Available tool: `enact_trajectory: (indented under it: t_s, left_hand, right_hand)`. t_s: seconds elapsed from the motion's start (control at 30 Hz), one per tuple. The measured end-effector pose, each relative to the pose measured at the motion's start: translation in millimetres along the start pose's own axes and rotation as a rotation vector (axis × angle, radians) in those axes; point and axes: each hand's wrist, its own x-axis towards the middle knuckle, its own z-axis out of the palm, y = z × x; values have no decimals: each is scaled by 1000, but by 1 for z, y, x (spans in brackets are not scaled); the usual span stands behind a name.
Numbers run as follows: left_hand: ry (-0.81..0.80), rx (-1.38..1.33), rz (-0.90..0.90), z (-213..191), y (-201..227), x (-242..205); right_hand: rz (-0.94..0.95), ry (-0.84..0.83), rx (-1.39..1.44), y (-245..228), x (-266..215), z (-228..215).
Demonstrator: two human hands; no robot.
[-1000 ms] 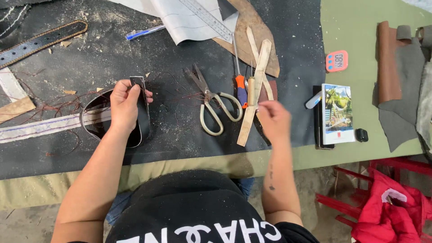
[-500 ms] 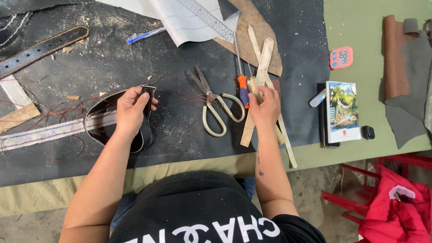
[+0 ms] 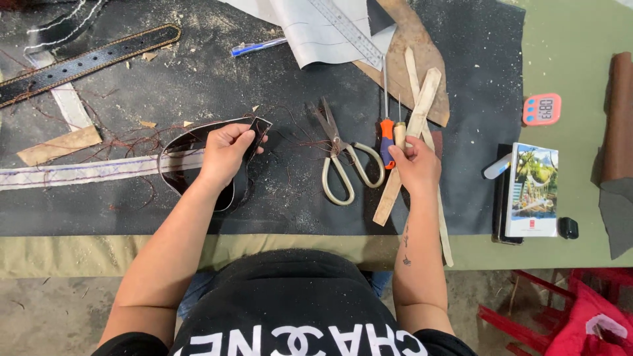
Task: Using a hand awl to pierce and clear holes in a leather strap for assembly.
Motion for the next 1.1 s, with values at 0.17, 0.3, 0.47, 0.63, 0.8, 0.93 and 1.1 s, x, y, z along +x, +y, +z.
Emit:
enact_trajectory:
  t_s: [0.17,0.3,0.47,0.63,0.8,0.93,1.1]
  left_hand:
    - [-9,50,-10,-3,-8,3]
    - [-21,78,-16,-8,-9,5]
    - [-116,255,26,-13,-25,9]
    - [-151,328,48,-13,-10,0]
    - [-149,367,23,-12,-9,3]
    - [-101,389,19,-9,-16,4]
    - [124,384,141,-27,-11,17]
  right_hand:
    - [55,-73,148,18,6,13]
    - [-4,61,318,-31,-10,14]
    - [-146,-177,561,-128,-52,48]
    - [-257,-367,842,-175,-53,112]
    - [-277,-376,853,-177,-53,148]
    - [-227,-346,951,-161,-51,155]
    - [-307,-390,932,-151,-66,141]
